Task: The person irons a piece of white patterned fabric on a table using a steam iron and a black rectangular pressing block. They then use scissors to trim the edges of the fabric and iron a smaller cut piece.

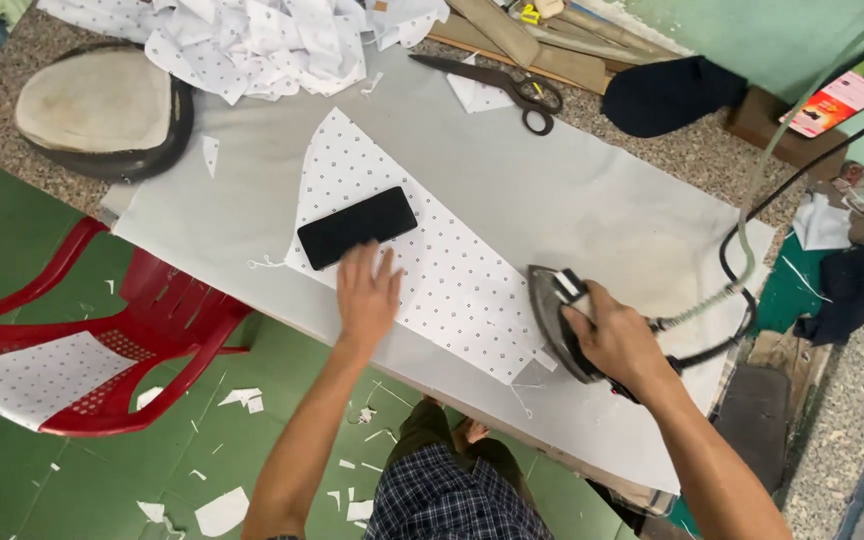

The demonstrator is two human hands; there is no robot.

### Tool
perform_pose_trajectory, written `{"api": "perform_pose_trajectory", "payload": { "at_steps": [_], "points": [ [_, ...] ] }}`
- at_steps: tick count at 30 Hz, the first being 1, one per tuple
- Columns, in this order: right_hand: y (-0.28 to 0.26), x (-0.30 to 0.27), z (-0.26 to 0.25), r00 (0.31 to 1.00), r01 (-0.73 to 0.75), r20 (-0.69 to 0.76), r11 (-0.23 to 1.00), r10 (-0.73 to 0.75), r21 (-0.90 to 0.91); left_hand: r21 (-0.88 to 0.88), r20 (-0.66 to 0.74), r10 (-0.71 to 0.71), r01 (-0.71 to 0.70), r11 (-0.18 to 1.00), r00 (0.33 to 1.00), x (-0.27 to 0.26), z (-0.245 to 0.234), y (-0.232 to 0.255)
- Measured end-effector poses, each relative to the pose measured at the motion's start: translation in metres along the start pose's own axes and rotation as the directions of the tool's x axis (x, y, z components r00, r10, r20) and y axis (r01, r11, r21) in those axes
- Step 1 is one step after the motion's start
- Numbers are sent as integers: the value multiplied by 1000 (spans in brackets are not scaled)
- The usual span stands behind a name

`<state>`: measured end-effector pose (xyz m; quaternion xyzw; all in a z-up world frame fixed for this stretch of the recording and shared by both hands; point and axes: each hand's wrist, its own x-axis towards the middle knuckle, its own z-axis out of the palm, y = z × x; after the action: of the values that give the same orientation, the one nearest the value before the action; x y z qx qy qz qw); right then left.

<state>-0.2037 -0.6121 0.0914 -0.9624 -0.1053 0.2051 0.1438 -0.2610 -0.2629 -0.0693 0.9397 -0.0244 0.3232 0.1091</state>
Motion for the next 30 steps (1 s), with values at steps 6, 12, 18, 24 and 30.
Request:
{"api": "perform_pose_trajectory", "payload": {
  "at_steps": [6,12,18,24,30],
  "points": [
    [-77,83,37,852,522,20,851,-524,50,-492,109,175,-100,865,979,-81,-49,191],
    [-123,118,65,832,535,132,843,-538,59,-240,429,-63,181,954,901,-87,-13,279],
    [-116,98,65,887,459,114,880,-447,-124,7,584,-190,229,973,789,-119,22,318],
    [-82,77,81,860,484,-9,820,-511,-306,-129,574,-206,336,933,792,-110,8,317],
    [-56,54,76,861,491,18,821,-508,-293,-264,108,-114,139,954,988,-130,18,321]
  ]
}}
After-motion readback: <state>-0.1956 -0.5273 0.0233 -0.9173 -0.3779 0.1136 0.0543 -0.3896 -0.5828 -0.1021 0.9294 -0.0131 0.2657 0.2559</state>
